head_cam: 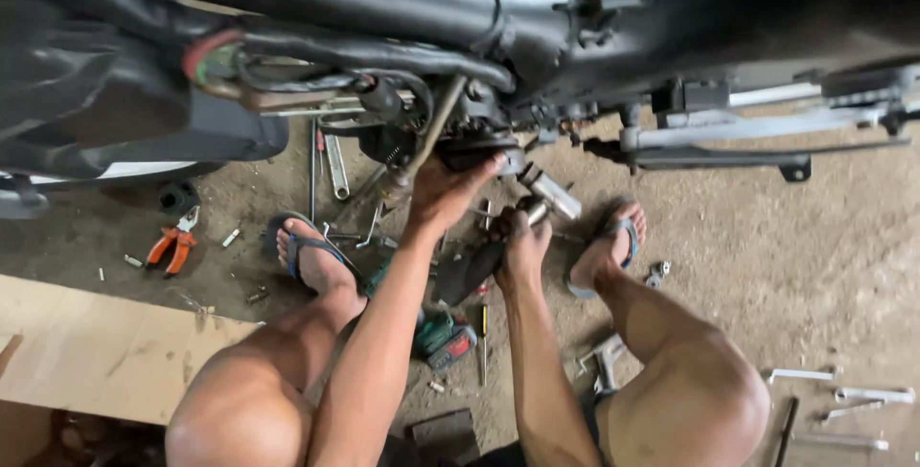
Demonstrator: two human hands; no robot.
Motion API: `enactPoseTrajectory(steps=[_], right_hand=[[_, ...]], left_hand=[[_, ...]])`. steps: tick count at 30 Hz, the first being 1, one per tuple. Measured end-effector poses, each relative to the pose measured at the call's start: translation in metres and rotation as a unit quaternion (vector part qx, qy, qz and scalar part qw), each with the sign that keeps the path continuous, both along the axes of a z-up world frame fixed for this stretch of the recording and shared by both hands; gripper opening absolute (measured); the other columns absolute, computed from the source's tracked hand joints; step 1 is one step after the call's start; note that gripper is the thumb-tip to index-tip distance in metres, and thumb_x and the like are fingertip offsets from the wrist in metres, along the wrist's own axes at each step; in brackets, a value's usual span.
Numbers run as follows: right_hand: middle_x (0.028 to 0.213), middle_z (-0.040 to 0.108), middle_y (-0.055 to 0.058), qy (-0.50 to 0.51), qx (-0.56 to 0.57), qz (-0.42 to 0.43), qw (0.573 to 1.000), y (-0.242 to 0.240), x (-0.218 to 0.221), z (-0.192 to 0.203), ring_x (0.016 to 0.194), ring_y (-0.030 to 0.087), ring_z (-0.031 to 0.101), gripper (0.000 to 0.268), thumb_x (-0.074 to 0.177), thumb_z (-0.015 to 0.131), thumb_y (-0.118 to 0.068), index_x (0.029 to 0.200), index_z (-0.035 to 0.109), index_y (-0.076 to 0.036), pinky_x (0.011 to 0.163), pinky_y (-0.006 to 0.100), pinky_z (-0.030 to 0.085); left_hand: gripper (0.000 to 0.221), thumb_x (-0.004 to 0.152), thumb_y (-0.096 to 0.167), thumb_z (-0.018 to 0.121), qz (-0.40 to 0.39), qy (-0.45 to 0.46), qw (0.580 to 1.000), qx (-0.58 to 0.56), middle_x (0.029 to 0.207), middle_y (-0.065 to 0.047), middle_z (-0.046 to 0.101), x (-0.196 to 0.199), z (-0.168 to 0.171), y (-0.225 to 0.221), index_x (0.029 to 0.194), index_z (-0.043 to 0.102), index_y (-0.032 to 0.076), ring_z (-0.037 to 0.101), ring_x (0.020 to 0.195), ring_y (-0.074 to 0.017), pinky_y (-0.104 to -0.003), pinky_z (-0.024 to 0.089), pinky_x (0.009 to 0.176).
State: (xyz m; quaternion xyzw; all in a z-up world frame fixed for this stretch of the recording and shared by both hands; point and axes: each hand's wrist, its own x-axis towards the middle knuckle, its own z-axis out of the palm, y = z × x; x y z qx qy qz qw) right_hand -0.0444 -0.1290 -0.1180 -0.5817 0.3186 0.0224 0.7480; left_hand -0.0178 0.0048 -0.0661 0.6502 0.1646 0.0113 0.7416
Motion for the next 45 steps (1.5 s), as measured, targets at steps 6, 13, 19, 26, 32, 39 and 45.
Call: enactPoseTrajectory(steps=[6, 13, 19, 26, 32, 39, 45], right_hand=[[0.065, 0.041, 0.003, 0.021, 0.117, -0.104, 0.987, -0.001, -0.005, -0.001, 0.047, 0.019, 0.048, 0.013, 0.09, 0.058, -0.007, 0.093, 0.045, -0.009, 0.043, 0.041, 0.047], [0.063, 0.038, 0.0, 0.009, 0.151, -0.034, 0.988, 0.005, -0.001, 0.017, 0.048, 0.016, 0.045, 0.014, 0.09, 0.056, -0.003, 0.085, 0.046, -0.01, 0.046, 0.037, 0.048], [0.062, 0.043, 0.003, 0.002, 0.044, 0.017, 0.999, -0.001, 0.001, 0.013, 0.048, 0.017, 0.049, 0.012, 0.09, 0.056, -0.001, 0.084, 0.047, -0.005, 0.045, 0.034, 0.047], [0.067, 0.049, 0.005, -0.09, -0.045, 0.082, 0.992, -0.009, -0.01, 0.058, 0.06, 0.015, 0.064, 0.023, 0.098, 0.064, -0.025, 0.097, 0.052, -0.006, 0.054, 0.034, 0.056], [0.07, 0.074, 0.012, -0.285, -0.397, 0.376, 0.787, -0.097, 0.008, -0.007, 0.063, 0.036, 0.073, 0.026, 0.085, 0.071, -0.021, 0.095, 0.049, -0.01, 0.053, 0.043, 0.054], [0.07, 0.065, 0.009, -0.329, -0.608, 0.59, 0.418, -0.096, 0.053, 0.071, 0.057, 0.035, 0.073, 0.047, 0.069, 0.071, -0.033, 0.107, 0.053, -0.013, 0.059, 0.053, 0.058], [0.074, 0.064, 0.009, -0.406, -0.675, 0.543, 0.291, -0.09, 0.056, 0.062, 0.046, 0.039, 0.068, 0.027, 0.086, 0.041, -0.017, 0.107, 0.056, -0.009, 0.065, 0.069, 0.055]], left_hand=[[0.106, 0.068, 0.065, 0.081, 0.011, 0.265, 0.962, 0.059, 0.137, -0.033, 0.058, 0.012, 0.062, -0.002, 0.142, 0.053, -0.005, 0.054, 0.133, -0.0436, -0.056, 0.044, 0.111], [0.108, 0.067, 0.067, 0.081, 0.017, 0.248, 0.966, 0.068, 0.137, -0.032, 0.059, 0.021, 0.075, -0.007, 0.142, 0.053, -0.007, 0.057, 0.13, -0.0425, -0.054, 0.045, 0.109], [0.101, 0.07, 0.065, 0.08, 0.008, 0.254, 0.965, 0.057, 0.134, -0.031, 0.061, 0.014, 0.051, 0.0, 0.139, 0.057, -0.005, 0.059, 0.127, -0.0441, -0.054, 0.05, 0.104], [0.11, 0.08, 0.059, 0.077, 0.075, 0.207, 0.968, -0.122, 0.156, -0.034, 0.036, 0.003, 0.023, 0.008, 0.155, 0.03, -0.007, 0.047, 0.135, -0.0496, -0.056, 0.052, 0.104], [0.098, 0.091, 0.052, 0.068, 0.121, 0.128, 0.882, -0.436, 0.155, -0.033, 0.03, -0.014, -0.059, -0.009, 0.159, 0.021, -0.002, 0.039, 0.14, -0.0566, -0.071, 0.037, 0.109], [0.095, 0.093, 0.061, 0.066, 0.094, 0.083, 0.921, -0.369, 0.146, -0.03, 0.044, -0.008, -0.096, -0.019, 0.155, 0.031, -0.001, 0.05, 0.132, -0.0508, -0.069, 0.03, 0.11], [0.091, 0.093, 0.055, 0.069, 0.146, 0.11, 0.919, -0.35, 0.144, -0.034, 0.043, -0.007, -0.107, -0.021, 0.154, 0.033, -0.001, 0.053, 0.127, -0.0526, -0.061, 0.045, 0.107]])
